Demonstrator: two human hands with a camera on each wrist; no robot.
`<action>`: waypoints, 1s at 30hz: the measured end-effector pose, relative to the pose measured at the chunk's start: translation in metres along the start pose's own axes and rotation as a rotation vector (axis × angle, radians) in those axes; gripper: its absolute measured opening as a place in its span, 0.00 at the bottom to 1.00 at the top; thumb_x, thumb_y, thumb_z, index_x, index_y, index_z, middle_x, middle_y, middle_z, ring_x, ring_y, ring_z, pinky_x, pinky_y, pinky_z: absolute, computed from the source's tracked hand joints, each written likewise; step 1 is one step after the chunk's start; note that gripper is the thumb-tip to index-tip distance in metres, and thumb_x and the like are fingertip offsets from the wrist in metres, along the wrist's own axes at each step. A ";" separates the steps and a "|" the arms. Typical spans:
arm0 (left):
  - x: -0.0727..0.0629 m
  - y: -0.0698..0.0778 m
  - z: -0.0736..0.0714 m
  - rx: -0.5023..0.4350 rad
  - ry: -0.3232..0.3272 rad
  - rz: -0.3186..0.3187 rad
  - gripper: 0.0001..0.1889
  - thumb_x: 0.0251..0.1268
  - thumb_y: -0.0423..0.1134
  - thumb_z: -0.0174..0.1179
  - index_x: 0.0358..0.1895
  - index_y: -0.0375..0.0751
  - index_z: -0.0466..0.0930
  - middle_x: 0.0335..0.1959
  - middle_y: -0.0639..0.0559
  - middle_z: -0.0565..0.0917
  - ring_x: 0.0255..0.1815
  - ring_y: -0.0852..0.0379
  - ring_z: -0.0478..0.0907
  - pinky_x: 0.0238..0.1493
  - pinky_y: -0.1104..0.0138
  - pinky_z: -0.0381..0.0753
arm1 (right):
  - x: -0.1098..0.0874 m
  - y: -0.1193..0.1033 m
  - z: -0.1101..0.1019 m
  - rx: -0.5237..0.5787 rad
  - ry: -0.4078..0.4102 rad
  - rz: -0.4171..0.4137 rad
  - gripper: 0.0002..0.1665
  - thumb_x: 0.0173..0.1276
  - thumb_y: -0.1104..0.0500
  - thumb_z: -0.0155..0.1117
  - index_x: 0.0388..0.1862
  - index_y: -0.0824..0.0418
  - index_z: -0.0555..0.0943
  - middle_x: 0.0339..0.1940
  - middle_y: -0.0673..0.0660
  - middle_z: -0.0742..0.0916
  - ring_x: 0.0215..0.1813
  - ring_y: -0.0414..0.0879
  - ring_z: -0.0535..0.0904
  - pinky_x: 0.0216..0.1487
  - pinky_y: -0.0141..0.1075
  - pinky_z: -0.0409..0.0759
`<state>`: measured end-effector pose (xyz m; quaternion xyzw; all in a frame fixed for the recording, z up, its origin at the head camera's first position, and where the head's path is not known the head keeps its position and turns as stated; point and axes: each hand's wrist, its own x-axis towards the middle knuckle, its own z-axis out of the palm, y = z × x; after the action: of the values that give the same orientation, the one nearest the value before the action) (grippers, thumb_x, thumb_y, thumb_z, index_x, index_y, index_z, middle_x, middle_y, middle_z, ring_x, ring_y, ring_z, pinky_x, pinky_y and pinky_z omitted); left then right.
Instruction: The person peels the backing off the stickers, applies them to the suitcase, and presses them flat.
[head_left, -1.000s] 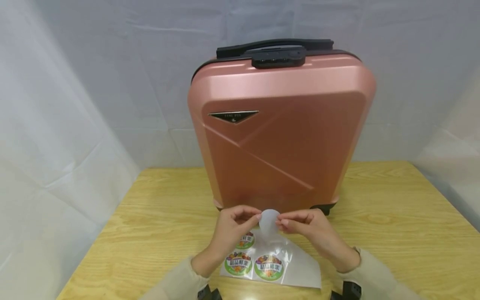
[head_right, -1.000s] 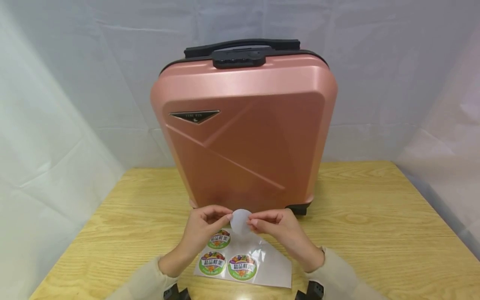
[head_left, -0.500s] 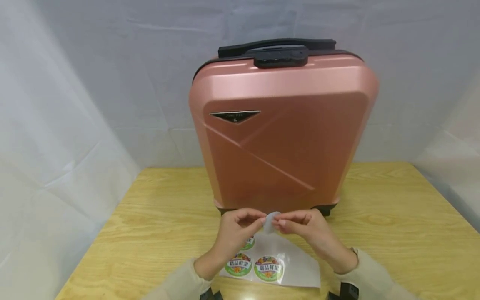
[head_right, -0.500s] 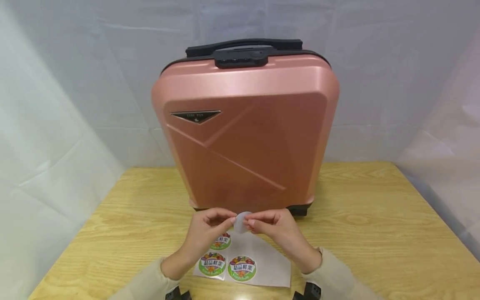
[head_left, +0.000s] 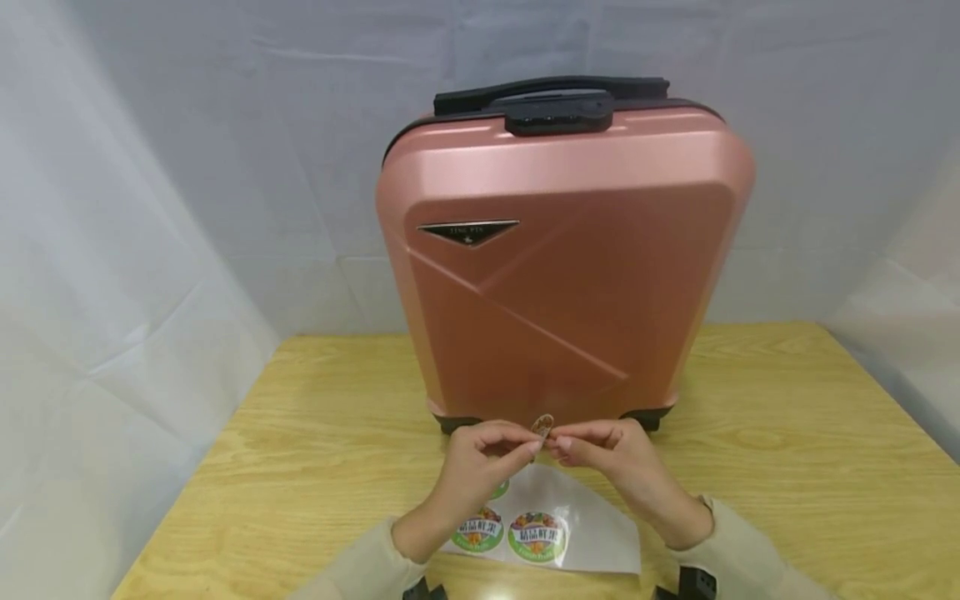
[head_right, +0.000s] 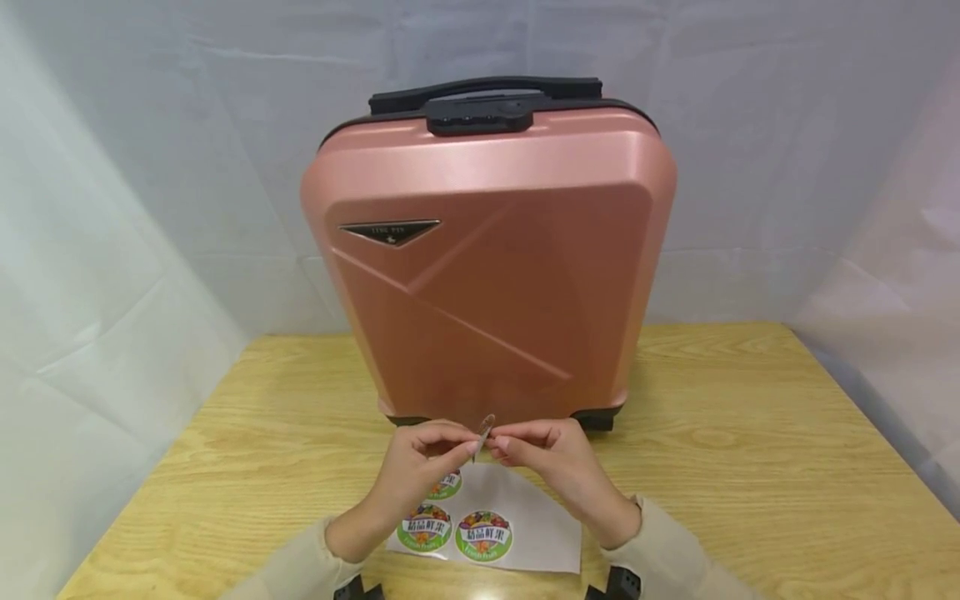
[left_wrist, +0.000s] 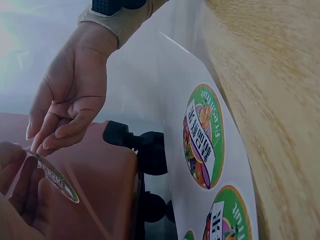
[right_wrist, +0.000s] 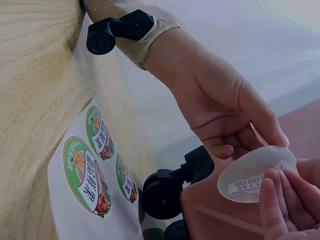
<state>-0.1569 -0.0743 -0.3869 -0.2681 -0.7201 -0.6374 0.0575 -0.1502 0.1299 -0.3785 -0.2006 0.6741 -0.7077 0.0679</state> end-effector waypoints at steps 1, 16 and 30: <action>0.000 0.000 0.000 0.003 -0.004 0.004 0.06 0.57 0.32 0.66 0.35 0.32 0.85 0.35 0.42 0.86 0.33 0.62 0.81 0.35 0.67 0.83 | 0.000 0.000 0.000 0.001 0.003 0.005 0.19 0.66 0.66 0.59 0.47 0.85 0.74 0.35 0.46 0.88 0.39 0.40 0.85 0.44 0.36 0.83; -0.001 -0.005 0.001 0.087 -0.067 0.033 0.08 0.58 0.36 0.65 0.37 0.35 0.86 0.37 0.46 0.86 0.36 0.64 0.80 0.33 0.68 0.82 | 0.000 -0.001 0.002 -0.003 0.055 0.053 0.19 0.61 0.66 0.66 0.44 0.82 0.77 0.34 0.47 0.88 0.38 0.41 0.84 0.44 0.35 0.82; -0.003 -0.004 -0.007 0.103 0.013 -0.079 0.06 0.56 0.33 0.66 0.36 0.36 0.86 0.38 0.46 0.86 0.34 0.64 0.79 0.35 0.69 0.82 | 0.002 0.004 0.002 0.027 0.118 -0.008 0.14 0.64 0.69 0.61 0.40 0.83 0.77 0.30 0.48 0.88 0.33 0.41 0.84 0.41 0.36 0.83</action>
<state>-0.1580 -0.0817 -0.3903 -0.2323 -0.7614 -0.6031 0.0506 -0.1520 0.1274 -0.3820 -0.1603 0.6667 -0.7274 0.0280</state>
